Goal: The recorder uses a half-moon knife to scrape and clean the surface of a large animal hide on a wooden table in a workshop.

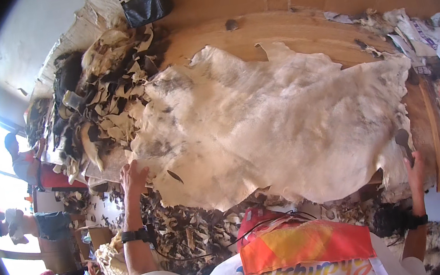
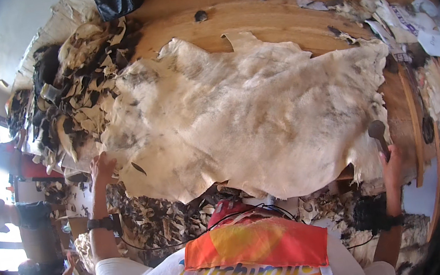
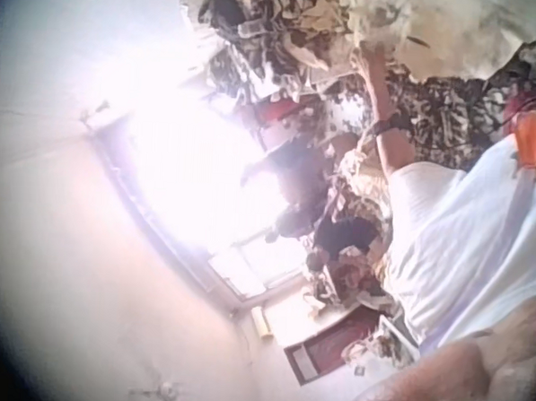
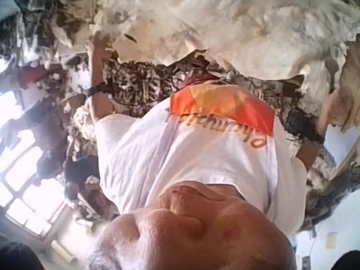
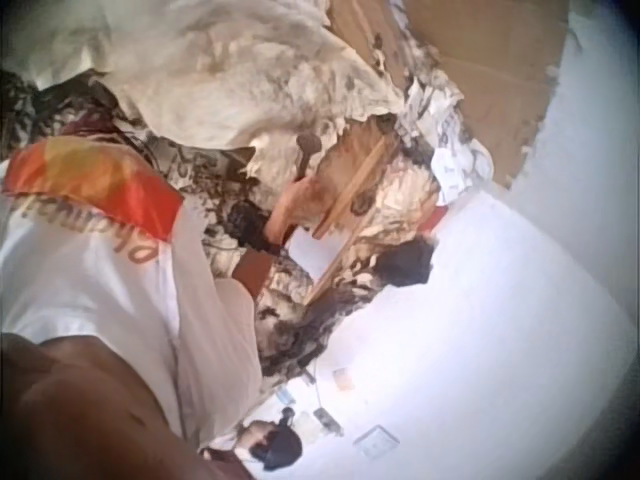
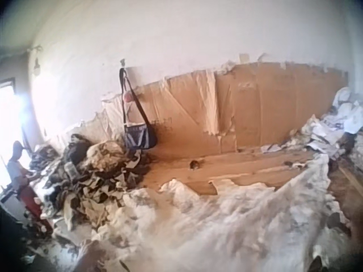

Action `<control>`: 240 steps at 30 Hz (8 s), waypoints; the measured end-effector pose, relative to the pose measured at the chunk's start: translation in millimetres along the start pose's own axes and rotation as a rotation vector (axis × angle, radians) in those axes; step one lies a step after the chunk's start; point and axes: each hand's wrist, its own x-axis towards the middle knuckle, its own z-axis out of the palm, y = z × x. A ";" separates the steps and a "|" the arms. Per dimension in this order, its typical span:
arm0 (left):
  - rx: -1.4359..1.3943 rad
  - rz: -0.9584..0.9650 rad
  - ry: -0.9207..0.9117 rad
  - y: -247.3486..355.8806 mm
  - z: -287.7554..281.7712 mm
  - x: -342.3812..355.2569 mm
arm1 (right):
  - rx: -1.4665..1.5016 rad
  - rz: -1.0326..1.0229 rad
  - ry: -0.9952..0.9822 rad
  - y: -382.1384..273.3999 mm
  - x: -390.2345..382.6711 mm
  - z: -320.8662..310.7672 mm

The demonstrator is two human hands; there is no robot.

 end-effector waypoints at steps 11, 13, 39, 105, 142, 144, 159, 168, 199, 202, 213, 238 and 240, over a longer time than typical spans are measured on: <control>-0.234 0.190 0.165 -28.2 44.0 38.1 | 0.036 0.157 0.165 -20.2 -10.4 21.9; -0.191 0.293 0.185 -45.2 42.1 33.5 | 0.068 0.227 0.092 -29.7 -12.2 22.1; -0.205 1.178 -0.081 306.5 -0.1 -203.2 | 0.204 0.014 -0.264 36.3 -0.9 -40.1; 0.075 1.204 -0.468 497.9 -11.1 -178.4 | 0.863 -0.042 0.017 -5.1 21.7 14.3; -0.186 1.579 0.006 531.5 52.5 -293.1 | 0.057 -0.090 0.012 -32.3 187.8 37.0; -0.170 1.581 0.002 532.0 55.6 -289.8 | 0.076 -0.154 -0.017 -29.8 197.4 31.7; -0.058 1.585 -0.043 530.8 56.9 -279.6 | 0.033 -0.065 -0.239 -49.7 269.1 20.7; 0.014 1.612 0.018 533.8 58.7 -291.2 | 0.060 -0.097 0.054 -28.5 307.3 49.0; -0.177 1.364 0.001 455.0 51.2 -256.1 | -0.022 -0.393 -0.309 -164.4 40.7 3.6; -0.254 1.405 0.003 456.5 49.7 -260.6 | 0.062 -0.284 -0.213 -181.4 102.3 17.1; -0.260 1.406 0.062 450.4 61.5 -258.0 | -0.043 -0.316 -0.245 -220.5 72.9 15.3; -0.276 1.276 0.000 365.6 57.3 -212.0 | -0.008 -0.432 -0.435 -338.8 51.8 31.1; -0.280 1.294 0.051 370.5 54.1 -216.4 | 0.075 -0.427 -0.305 -349.2 96.5 57.4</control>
